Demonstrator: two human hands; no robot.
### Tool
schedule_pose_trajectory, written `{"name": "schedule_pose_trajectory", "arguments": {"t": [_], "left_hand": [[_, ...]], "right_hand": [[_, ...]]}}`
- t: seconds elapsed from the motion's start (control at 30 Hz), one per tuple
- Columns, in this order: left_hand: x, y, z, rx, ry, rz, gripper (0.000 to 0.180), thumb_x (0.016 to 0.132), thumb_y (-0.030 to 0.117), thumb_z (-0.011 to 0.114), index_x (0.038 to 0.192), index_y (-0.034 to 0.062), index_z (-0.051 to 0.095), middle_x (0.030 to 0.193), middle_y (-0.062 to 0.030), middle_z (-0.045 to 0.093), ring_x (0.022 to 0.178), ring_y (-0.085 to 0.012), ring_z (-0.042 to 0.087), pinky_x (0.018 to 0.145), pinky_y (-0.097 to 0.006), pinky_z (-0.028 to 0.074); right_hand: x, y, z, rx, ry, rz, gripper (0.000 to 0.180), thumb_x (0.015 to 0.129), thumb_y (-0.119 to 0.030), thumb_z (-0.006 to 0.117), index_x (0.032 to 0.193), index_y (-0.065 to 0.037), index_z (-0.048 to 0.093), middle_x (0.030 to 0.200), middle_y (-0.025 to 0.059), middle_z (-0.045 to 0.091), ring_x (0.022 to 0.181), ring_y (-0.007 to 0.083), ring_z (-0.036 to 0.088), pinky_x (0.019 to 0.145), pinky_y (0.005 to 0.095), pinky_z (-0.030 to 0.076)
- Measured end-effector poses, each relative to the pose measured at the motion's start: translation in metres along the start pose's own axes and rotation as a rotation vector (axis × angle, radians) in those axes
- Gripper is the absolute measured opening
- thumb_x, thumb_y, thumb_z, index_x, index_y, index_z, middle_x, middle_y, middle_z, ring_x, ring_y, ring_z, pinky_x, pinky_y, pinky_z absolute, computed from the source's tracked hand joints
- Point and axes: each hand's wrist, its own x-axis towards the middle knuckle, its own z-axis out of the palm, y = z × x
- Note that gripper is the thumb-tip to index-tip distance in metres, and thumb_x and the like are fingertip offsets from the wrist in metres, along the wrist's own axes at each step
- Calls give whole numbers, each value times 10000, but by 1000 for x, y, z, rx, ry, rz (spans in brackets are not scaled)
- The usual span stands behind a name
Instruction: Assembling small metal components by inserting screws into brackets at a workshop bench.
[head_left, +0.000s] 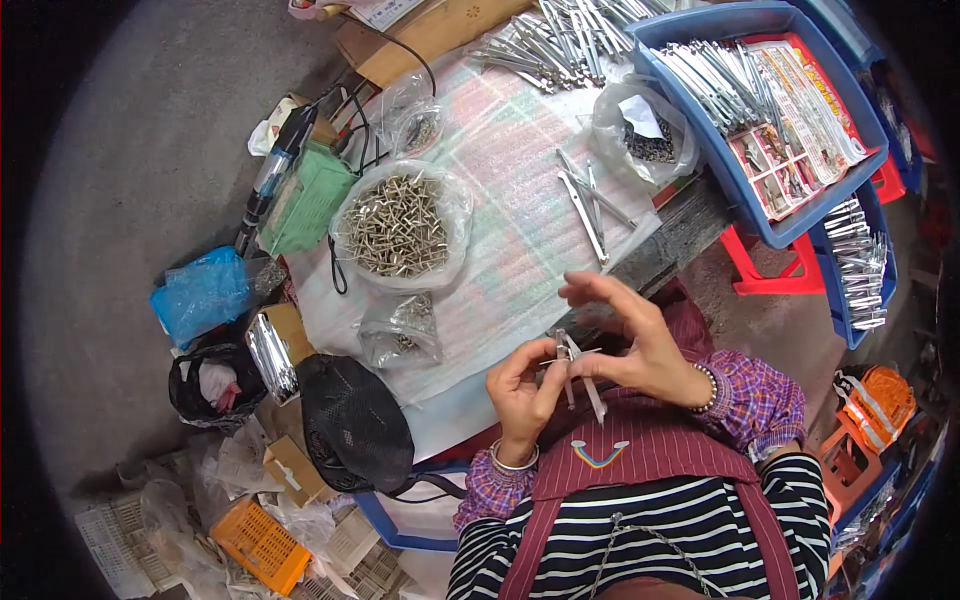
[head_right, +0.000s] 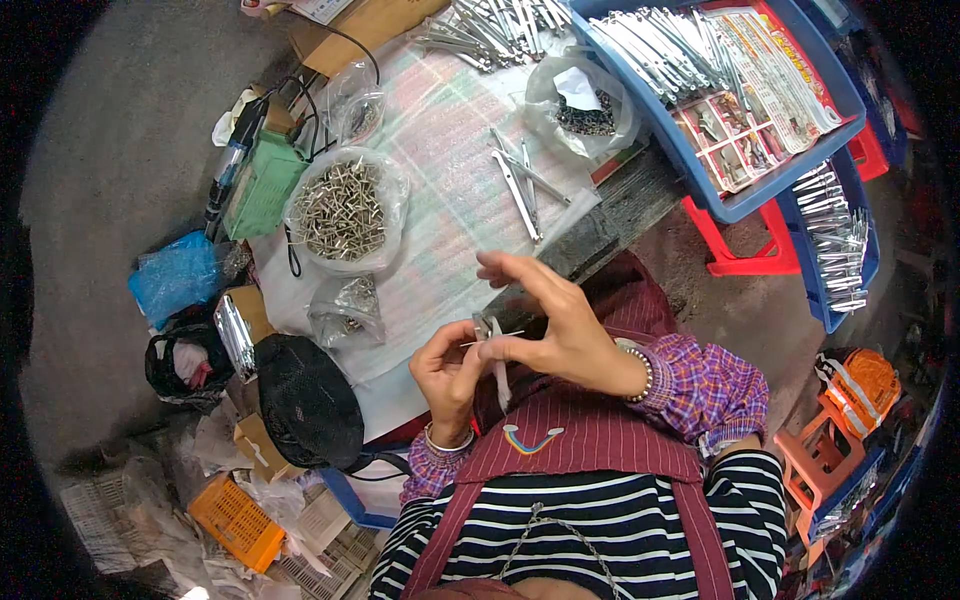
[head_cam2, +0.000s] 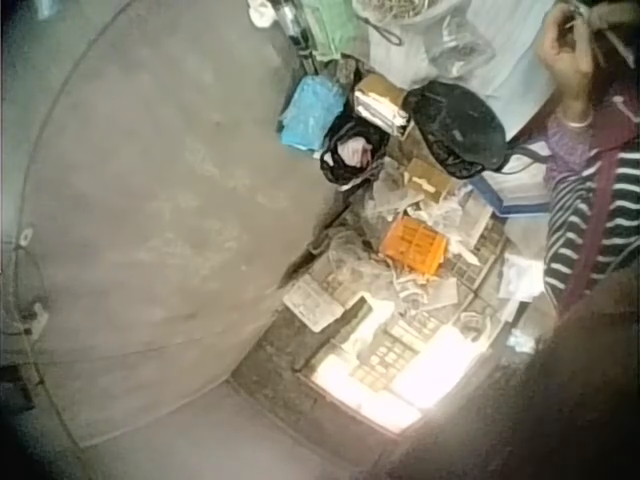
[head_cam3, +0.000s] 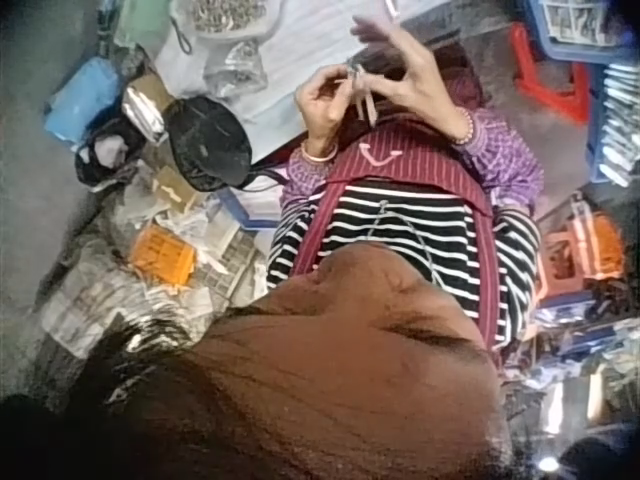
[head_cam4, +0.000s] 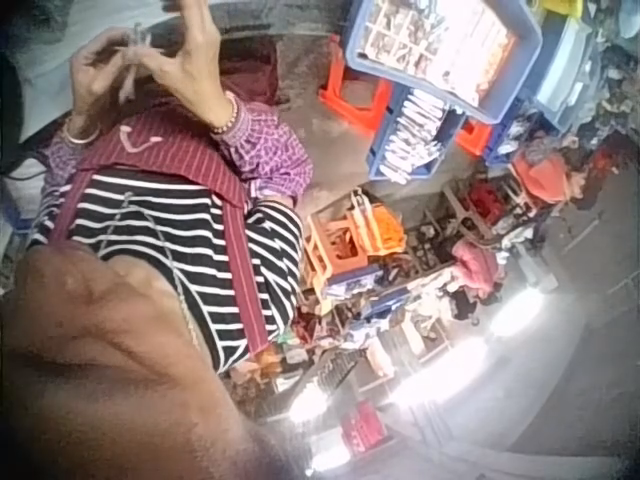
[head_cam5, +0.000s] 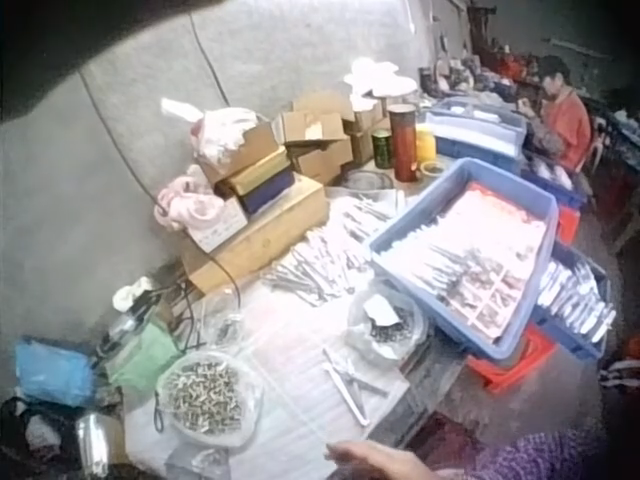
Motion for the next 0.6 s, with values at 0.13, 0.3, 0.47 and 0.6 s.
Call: {"name": "schedule_pose_trajectory", "arguments": {"t": [0.13, 0.3, 0.47, 0.6], "left_hand": [[5, 1, 4, 42, 95, 55, 172, 771, -44, 599, 941, -72, 604, 823, -60, 620, 725, -106, 591, 663, -224, 482], [5, 2, 7, -16, 99, 28, 182, 777, -38, 615, 957, -70, 605, 846, -78, 637, 752, -119, 602, 693, -228, 483], [5, 1, 7, -79, 84, -73, 196, 796, -17, 643, 983, -64, 606, 866, -74, 643, 779, -122, 605, 717, -233, 477], [6, 1, 6, -98, 56, -95, 212, 797, -2, 655, 995, -61, 605, 872, -75, 643, 785, -125, 605, 717, -237, 477]], "right_hand": [[-22, 17, 11, 439, -21, 308, 624, 763, -62, 701, 1306, 13, 402, 1106, 104, 573, 986, 144, 568, 760, 282, 506], [-32, 33, 14, 426, -43, 415, 231, 826, -9, 623, 1043, 63, 592, 870, 69, 641, 759, 109, 603, 668, 243, 504], [-32, 34, 14, 427, -31, 373, 202, 822, 0, 623, 1012, 61, 593, 851, 70, 636, 725, 99, 596, 645, 238, 499], [-31, 29, 13, 433, -29, 421, 176, 818, 7, 619, 985, 54, 595, 806, 57, 629, 700, 90, 588, 620, 228, 490]]}}
